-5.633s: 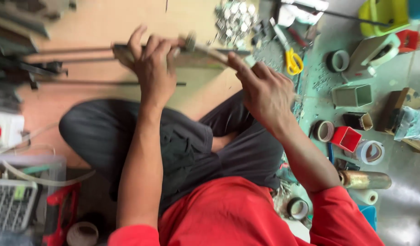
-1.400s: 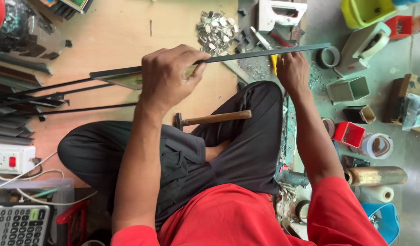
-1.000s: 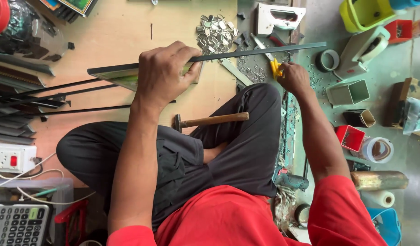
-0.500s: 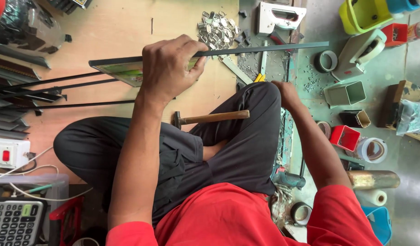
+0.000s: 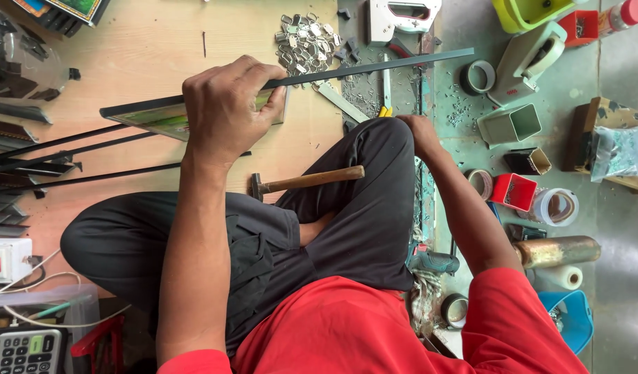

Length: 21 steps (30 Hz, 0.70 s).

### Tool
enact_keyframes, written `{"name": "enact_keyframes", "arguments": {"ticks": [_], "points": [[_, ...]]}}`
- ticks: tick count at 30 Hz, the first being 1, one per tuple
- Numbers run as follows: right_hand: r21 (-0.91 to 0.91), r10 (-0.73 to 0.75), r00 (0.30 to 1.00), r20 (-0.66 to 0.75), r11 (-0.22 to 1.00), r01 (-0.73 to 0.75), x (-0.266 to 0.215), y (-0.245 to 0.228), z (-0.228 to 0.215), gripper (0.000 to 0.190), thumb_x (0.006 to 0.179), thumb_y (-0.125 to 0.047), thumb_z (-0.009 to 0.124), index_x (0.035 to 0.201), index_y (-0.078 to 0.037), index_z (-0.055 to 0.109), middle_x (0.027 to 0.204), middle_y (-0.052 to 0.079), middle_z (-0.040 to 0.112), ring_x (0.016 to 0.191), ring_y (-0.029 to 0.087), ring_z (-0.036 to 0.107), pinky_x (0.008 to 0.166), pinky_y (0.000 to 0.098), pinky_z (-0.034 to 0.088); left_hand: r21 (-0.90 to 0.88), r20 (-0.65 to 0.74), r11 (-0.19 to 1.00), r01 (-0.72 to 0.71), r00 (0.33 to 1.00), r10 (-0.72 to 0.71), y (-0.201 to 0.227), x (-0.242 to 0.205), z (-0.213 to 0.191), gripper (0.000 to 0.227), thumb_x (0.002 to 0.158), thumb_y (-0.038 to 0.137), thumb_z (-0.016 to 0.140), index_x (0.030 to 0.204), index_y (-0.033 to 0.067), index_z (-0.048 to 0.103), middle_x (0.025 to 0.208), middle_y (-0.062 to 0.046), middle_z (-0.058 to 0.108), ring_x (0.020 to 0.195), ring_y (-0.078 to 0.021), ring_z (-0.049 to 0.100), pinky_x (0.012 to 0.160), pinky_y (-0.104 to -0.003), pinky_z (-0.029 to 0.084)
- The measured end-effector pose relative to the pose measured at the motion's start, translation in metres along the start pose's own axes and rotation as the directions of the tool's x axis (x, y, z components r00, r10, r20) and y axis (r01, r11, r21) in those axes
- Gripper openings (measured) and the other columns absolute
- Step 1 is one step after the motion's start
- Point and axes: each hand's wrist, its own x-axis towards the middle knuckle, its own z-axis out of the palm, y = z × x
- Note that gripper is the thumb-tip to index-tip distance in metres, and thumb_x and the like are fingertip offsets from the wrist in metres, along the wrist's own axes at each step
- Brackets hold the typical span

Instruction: Assemble and secure religious pictures within frames using tools.

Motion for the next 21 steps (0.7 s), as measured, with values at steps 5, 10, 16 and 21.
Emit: {"name": "enact_keyframes", "arguments": {"ticks": [5,10,16,21], "points": [[-0.101,0.129,0.992,0.010,0.987,-0.127,0.000,-0.010,-0.011,0.024,0.087,-0.024,0.072,0.104,-0.008,0.075,0.088,0.020,0.072,0.082,0.041,0.069,0.074,0.0481,0.054,0.016,0.007,1.000,-0.009,1.000,0.009,-0.005,-0.002,0.006,0.017,0.087,0.015,0.090,0.099,0.0160,0.078,0.091,0.003,0.075,0.072,-0.0128,0.070,0.063,-0.028,0.053],[-0.145,0.135,0.991,-0.025,0.980,-0.137,0.004,0.003,-0.004,0.021,0.087,-0.023,0.074,0.103,-0.009,0.076,0.085,0.019,0.073,0.082,0.039,0.070,0.075,0.0470,0.054,0.029,0.016,0.999,-0.019,1.000,0.018,-0.012,-0.004,0.011,0.018,0.089,0.017,0.091,0.100,0.0171,0.078,0.092,0.004,0.075,0.071,-0.0111,0.070,0.062,-0.027,0.053],[-0.115,0.051,0.998,-0.037,0.992,-0.055,-0.003,0.008,-0.024,0.018,0.089,-0.022,0.075,0.103,-0.012,0.080,0.091,0.016,0.076,0.080,0.035,0.070,0.071,0.0437,0.055,0.034,-0.022,0.998,-0.052,0.998,0.053,-0.009,-0.005,0.007,0.018,0.086,0.014,0.089,0.100,0.0166,0.077,0.092,0.003,0.073,0.073,-0.0152,0.069,0.064,-0.030,0.051],[0.482,0.186,0.961,0.204,0.835,-0.264,-0.034,0.009,-0.071,0.025,0.092,-0.018,0.068,0.111,-0.003,0.075,0.097,0.010,0.076,0.083,0.016,0.072,0.075,0.0316,0.059,0.024,0.003,0.999,-0.023,1.000,0.023,-0.009,-0.005,0.007,0.018,0.086,0.015,0.087,0.100,0.0151,0.074,0.091,0.002,0.073,0.071,-0.0161,0.068,0.064,-0.031,0.051]]}}
